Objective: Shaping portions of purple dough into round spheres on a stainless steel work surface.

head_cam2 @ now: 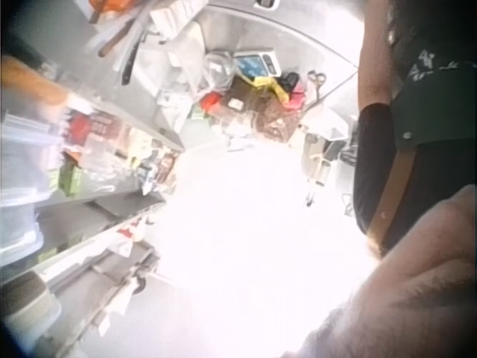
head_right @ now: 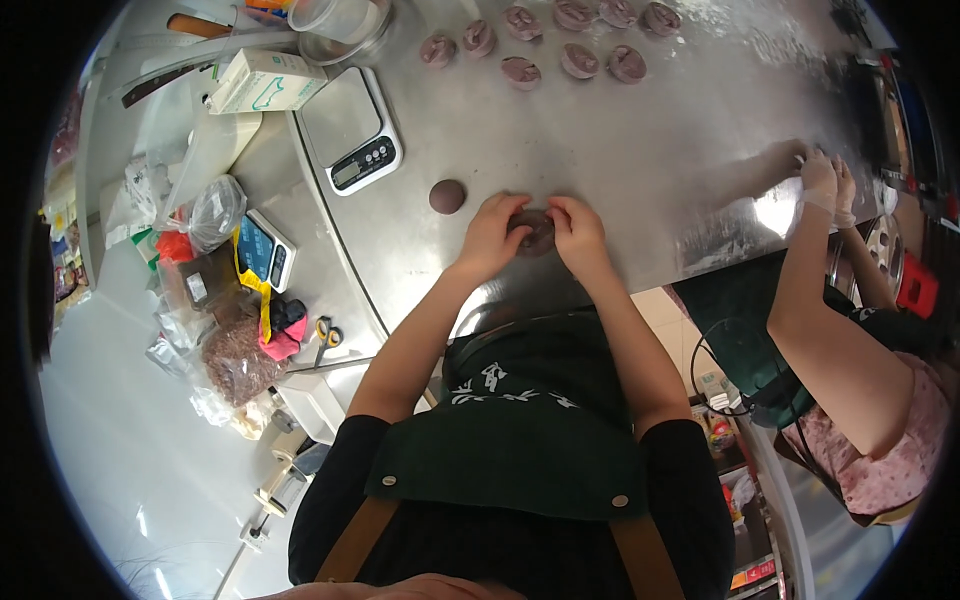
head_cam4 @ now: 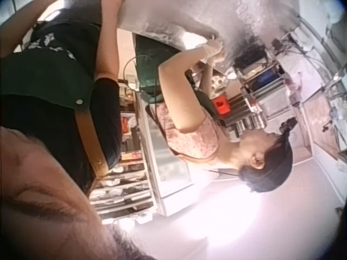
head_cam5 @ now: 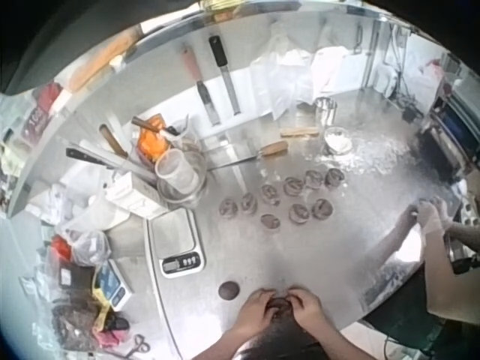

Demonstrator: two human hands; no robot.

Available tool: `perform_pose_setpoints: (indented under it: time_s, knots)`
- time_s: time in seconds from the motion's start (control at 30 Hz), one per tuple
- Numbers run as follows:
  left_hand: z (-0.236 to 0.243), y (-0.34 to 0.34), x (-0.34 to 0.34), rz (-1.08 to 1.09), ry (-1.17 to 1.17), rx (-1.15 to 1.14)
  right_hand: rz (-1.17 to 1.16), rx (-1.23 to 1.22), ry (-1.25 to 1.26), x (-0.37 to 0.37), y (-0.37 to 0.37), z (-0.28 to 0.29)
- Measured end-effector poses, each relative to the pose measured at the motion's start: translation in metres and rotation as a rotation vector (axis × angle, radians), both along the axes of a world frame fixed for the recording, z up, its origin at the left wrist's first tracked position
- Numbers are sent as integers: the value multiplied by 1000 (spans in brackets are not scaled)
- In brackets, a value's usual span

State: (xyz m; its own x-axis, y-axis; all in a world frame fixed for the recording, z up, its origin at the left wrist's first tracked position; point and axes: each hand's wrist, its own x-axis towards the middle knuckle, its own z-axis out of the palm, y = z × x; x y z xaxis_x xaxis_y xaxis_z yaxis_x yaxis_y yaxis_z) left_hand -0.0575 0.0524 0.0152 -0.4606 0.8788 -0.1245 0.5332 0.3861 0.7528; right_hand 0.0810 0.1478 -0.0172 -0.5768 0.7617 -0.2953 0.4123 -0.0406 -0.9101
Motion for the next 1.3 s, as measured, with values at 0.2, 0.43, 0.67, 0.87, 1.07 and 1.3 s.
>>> perform_pose_setpoints:
  time_s: [0.2, 0.43, 0.67, 0.87, 1.07, 1.3]
  knots:
    - [-2, 0, 3, -118, -28, -15, -164, 28, -27, -12, -16, 37]
    - [-11, -9, 9, -48, -3, 106, -121, 518, -173, -47, -11, -1]
    - [-6, -29, 17, 79, -44, 29, -29, 990, -251, -43, -16, -16]
    - [-15, -37, 36, 59, 95, 33, -124, 741, -135, -55, -7, -5]
    - [-12, -45, 47, 166, 80, 196, -92, 926, -84, -41, -14, -17]
    - [-11, -48, 51, 310, -65, 77, -36, 830, -124, -54, -15, -8]
